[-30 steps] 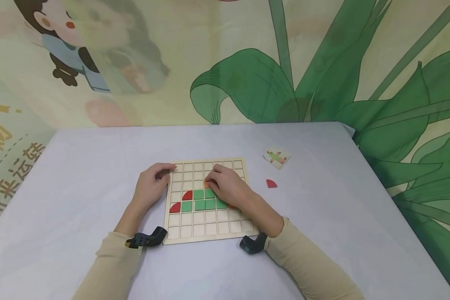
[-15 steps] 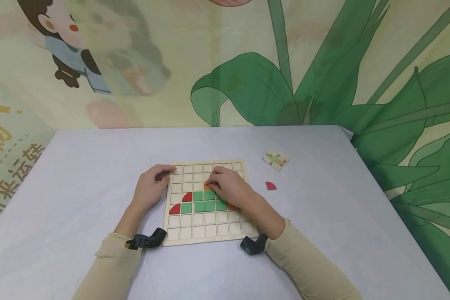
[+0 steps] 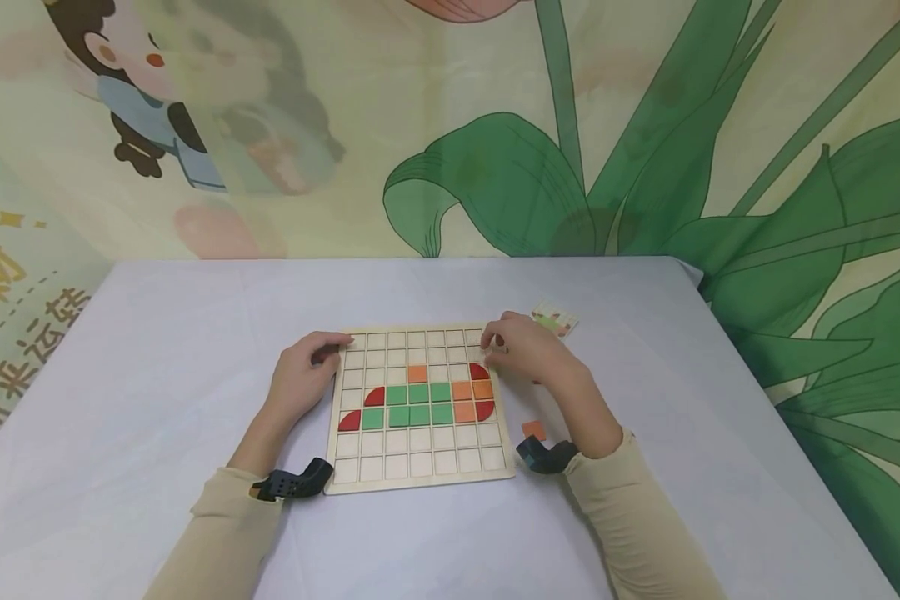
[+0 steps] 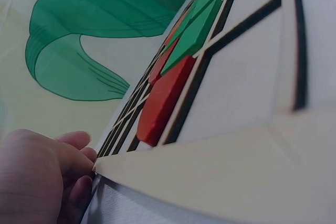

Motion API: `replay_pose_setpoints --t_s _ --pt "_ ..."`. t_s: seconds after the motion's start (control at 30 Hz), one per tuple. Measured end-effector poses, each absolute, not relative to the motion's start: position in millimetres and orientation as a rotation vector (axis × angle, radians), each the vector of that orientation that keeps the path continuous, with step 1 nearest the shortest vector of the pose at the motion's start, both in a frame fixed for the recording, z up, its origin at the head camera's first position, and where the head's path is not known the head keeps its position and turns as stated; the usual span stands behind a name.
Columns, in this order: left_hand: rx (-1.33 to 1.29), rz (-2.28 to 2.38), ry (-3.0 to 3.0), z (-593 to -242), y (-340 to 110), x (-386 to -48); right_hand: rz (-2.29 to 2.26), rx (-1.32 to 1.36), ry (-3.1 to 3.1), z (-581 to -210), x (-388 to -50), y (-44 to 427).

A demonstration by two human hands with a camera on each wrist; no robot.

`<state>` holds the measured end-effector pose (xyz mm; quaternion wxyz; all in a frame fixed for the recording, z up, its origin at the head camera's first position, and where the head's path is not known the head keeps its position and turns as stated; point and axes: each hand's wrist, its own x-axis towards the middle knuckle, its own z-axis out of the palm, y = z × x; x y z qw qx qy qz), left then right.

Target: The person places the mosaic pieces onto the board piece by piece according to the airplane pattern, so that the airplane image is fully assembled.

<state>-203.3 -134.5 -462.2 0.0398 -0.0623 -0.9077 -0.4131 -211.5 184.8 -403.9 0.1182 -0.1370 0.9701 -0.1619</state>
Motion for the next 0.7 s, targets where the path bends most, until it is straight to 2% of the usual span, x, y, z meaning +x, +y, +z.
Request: replay_pose_setpoints --t_s 0.27,0.7 --pt "-0.185 -1.266 -2.786 -462.7 -134.8 -203.4 -0.313 -0.197 2.69 -398.4 -210.1 208.3" --pt "-0.192 -1.268 -2.784 -461.9 -134.6 -203.1 -0.341 -0.142 2.657 -399.4 -209.3 207.6"
